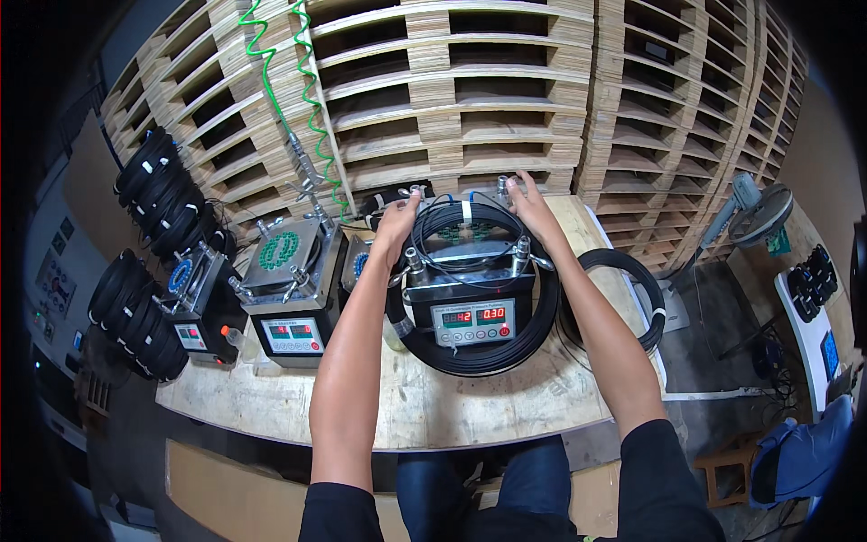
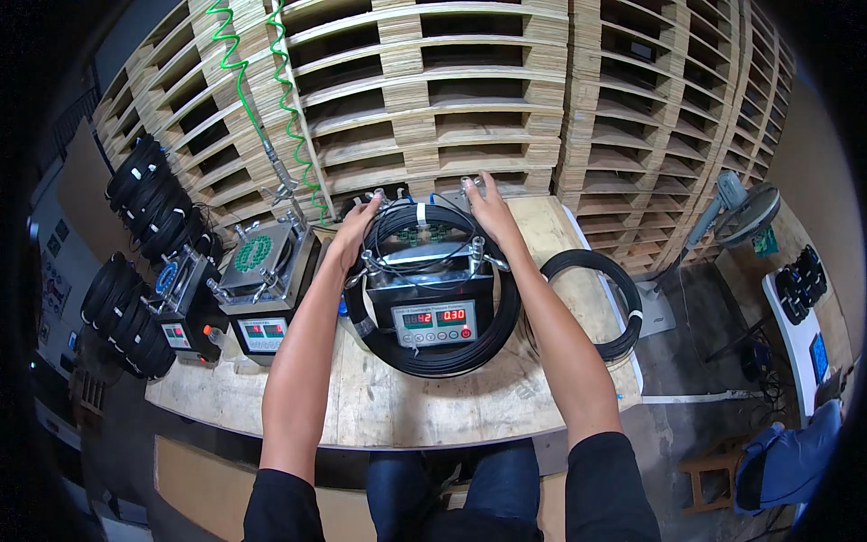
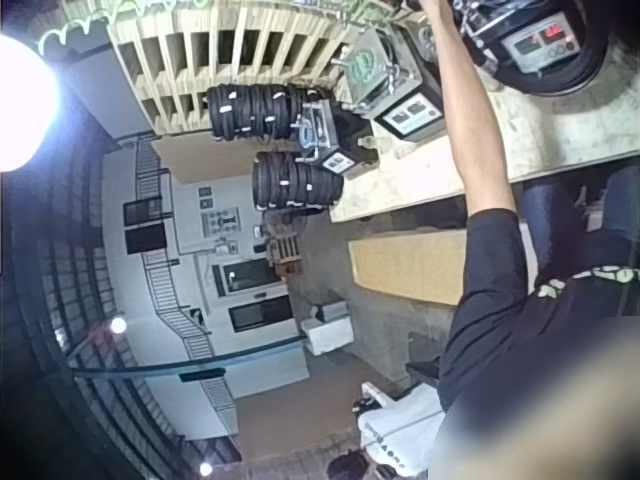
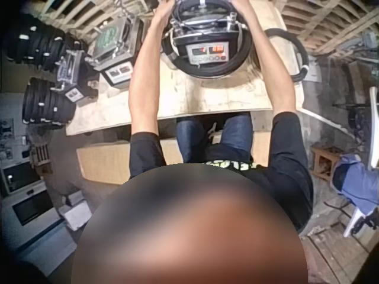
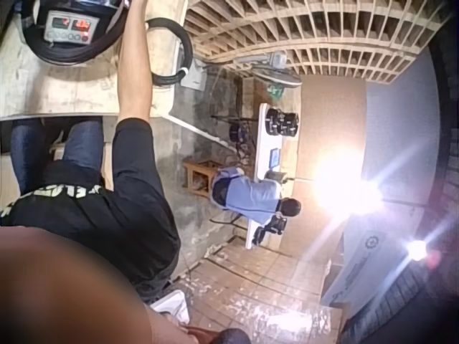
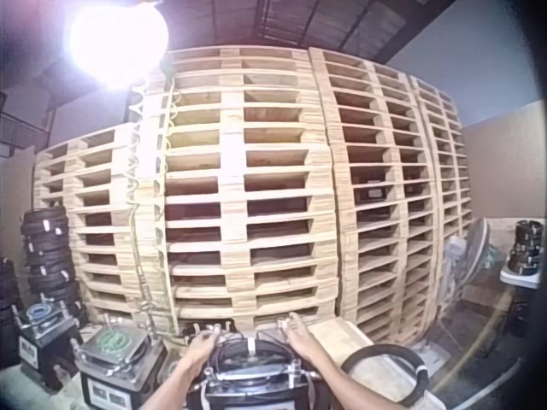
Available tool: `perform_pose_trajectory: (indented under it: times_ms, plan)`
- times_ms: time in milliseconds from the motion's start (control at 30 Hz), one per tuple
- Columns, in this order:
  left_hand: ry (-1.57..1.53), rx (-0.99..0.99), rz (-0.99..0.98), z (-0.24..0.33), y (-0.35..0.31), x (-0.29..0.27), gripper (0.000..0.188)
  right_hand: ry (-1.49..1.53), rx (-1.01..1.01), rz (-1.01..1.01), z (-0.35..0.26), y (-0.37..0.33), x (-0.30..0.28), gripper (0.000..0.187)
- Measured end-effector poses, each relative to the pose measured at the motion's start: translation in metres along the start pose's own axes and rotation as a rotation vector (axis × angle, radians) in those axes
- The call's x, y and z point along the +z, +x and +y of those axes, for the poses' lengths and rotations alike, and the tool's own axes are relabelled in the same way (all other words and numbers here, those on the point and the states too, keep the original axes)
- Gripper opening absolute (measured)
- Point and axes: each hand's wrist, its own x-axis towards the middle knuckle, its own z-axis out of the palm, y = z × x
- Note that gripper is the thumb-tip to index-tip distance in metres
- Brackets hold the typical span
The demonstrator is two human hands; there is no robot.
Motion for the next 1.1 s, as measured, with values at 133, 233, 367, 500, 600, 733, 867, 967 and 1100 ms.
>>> perform_pose_trajectory:
  times_ms: [133,233,367,500,600,733,867,967,1100]
  plan:
    - [0.052,0.012,0.029,0.002,0.002,-0.001,0.083,0.046,0.011,0.018,-0.003,-0.001,-0.002,0.072]
    - [0.078,0.021,0.052,0.005,-0.001,-0.001,0.082,0.077,0.0,0.02,-0.002,-0.002,-0.001,0.071]
    - [0.045,0.033,0.052,0.018,-0.016,0.012,0.077,0.057,0.022,0.059,0.015,0.004,-0.012,0.067]
    - [0.061,0.087,0.089,0.01,-0.014,-0.003,0.071,0.206,0.125,0.079,0.011,0.008,-0.006,0.056]
    - [0.03,0.114,0.103,0.01,-0.017,-0.007,0.072,0.206,0.239,0.094,0.012,0.023,-0.003,0.049]
    - [0.05,0.146,0.102,0.021,-0.028,0.005,0.06,0.015,0.234,0.117,0.033,0.06,-0.011,0.049]
    - [0.008,0.13,0.097,0.026,-0.038,0.003,0.058,-0.037,0.298,0.056,0.046,0.081,-0.003,0.046]
    - [-0.01,0.123,0.065,0.026,-0.034,0.004,0.057,0.203,0.268,-0.021,0.063,0.089,-0.01,0.04]
    - [-0.027,0.127,0.073,0.026,-0.036,0.001,0.056,0.713,0.258,-0.239,0.075,0.08,-0.018,0.018]
